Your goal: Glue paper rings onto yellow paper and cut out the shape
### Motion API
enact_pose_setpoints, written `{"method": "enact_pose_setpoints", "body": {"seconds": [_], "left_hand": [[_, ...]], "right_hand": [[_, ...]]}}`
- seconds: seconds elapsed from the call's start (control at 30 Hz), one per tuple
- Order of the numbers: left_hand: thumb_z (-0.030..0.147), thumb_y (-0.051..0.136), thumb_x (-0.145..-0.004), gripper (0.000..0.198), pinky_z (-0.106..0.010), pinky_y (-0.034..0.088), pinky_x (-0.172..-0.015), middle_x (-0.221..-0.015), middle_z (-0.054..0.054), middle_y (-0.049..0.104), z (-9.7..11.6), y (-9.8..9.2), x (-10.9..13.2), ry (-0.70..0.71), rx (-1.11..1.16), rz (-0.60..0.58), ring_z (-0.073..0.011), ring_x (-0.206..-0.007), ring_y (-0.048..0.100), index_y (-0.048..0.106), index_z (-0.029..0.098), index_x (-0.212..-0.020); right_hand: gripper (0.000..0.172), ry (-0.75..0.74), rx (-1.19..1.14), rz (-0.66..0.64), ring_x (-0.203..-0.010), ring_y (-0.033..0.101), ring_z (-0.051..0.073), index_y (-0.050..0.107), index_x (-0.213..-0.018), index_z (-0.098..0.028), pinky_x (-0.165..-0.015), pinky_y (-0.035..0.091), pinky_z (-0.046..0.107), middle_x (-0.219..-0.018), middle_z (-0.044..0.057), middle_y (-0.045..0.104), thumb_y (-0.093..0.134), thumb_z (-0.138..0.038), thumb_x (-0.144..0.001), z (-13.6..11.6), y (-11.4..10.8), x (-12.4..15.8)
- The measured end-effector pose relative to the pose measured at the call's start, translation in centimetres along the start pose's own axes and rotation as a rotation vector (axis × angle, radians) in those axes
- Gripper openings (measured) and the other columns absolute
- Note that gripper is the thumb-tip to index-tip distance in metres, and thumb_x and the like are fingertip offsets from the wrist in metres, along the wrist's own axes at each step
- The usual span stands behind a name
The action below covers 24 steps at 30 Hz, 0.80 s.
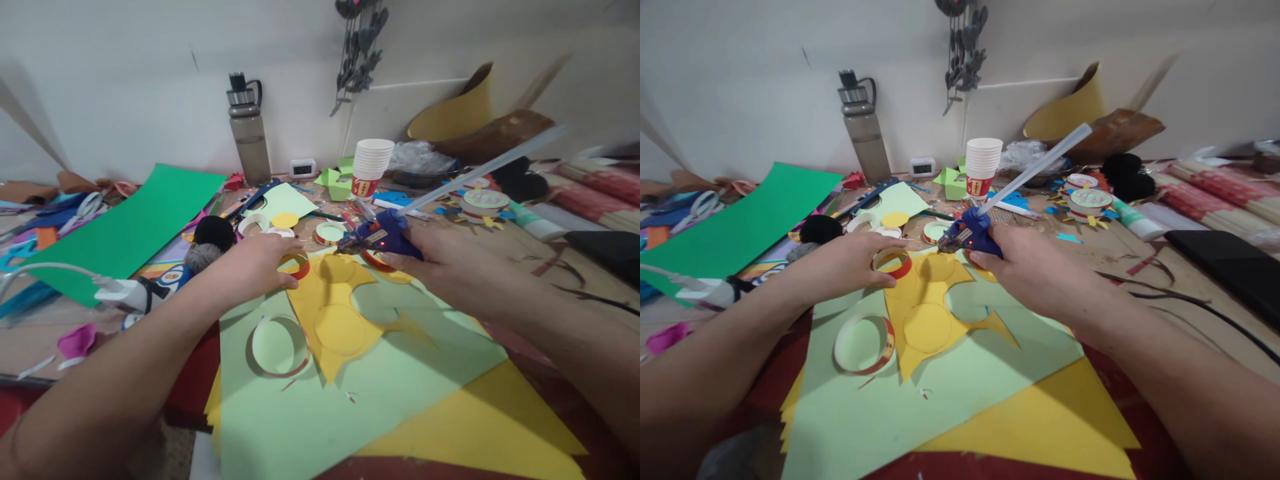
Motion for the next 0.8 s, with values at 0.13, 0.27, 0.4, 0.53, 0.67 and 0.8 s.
{"method": "enact_pose_setpoints", "body": {"seconds": [0.13,0.27,0.4,0.53,0.67,0.8], "left_hand": [[0.047,0.067,-0.078,0.056,-0.037,0.039,-0.102,-0.131,-0.001,0.063,0.0,0.0,0.0,-0.014,0.005,-0.001,-0.0269,-0.123,0.055,0.058,0.031,-0.131],[0.048,0.067,-0.078,0.058,-0.036,0.039,-0.102,-0.132,-0.001,0.063,0.0,0.0,0.0,-0.015,0.008,-0.006,-0.0265,-0.124,0.054,0.057,0.031,-0.132],[0.047,0.067,-0.077,0.057,-0.037,0.039,-0.103,-0.132,0.000,0.063,0.1,-0.1,0.0,-0.014,-0.002,0.002,-0.0266,-0.123,0.054,0.057,0.032,-0.131],[0.047,0.067,-0.077,0.059,-0.036,0.040,-0.102,-0.133,0.000,0.063,0.2,-0.1,0.0,-0.014,0.001,0.005,-0.0261,-0.123,0.055,0.057,0.031,-0.132],[0.046,0.067,-0.077,0.057,-0.036,0.040,-0.102,-0.134,0.000,0.062,0.2,-0.2,0.0,-0.002,0.012,0.009,-0.0258,-0.124,0.054,0.057,0.032,-0.132],[0.046,0.066,-0.078,0.055,-0.035,0.041,-0.101,-0.134,0.001,0.061,0.1,-0.1,0.0,0.003,0.012,0.005,-0.0259,-0.125,0.054,0.058,0.033,-0.130]], "right_hand": [[0.033,0.050,0.067,-0.031,-0.068,0.057,0.024,0.051,-0.081,-0.024,-0.056,0.038,0.031,-0.082,0.007,0.063,0.041,-0.055,-0.088,0.7,-0.3,0.2],[0.028,0.002,0.086,0.015,-0.063,0.054,0.021,0.052,-0.080,-0.024,-0.050,0.032,0.028,-0.077,0.006,0.062,0.043,-0.050,-0.088,0.5,-0.9,0.5],[0.024,0.002,0.128,0.033,-0.057,0.052,0.020,0.053,-0.078,-0.025,-0.047,0.029,0.028,-0.070,0.005,0.061,0.044,-0.045,-0.088,0.1,-1.5,0.7],[0.022,-0.010,0.122,0.022,-0.060,0.055,0.021,0.050,-0.076,-0.027,-0.047,0.030,0.028,-0.072,0.005,0.062,0.046,-0.045,-0.087,-0.1,-2.0,0.8],[0.026,-0.035,0.111,0.006,-0.060,0.054,0.021,0.046,-0.075,-0.027,-0.048,0.030,0.028,-0.070,0.004,0.059,0.044,-0.051,-0.085,0.3,-2.2,1.0],[0.033,0.012,0.182,-0.009,-0.057,0.054,0.022,0.045,-0.074,-0.027,-0.049,0.033,0.029,-0.066,0.005,0.057,0.041,-0.058,-0.083,1.2,-2.1,1.0]]}}
Point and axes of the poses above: each hand's wrist, its own x-axis away from the middle knuckle, its own y-axis out of the palm, z = x × y, the point moved 4 cm from there along -x, towards the middle knuckle
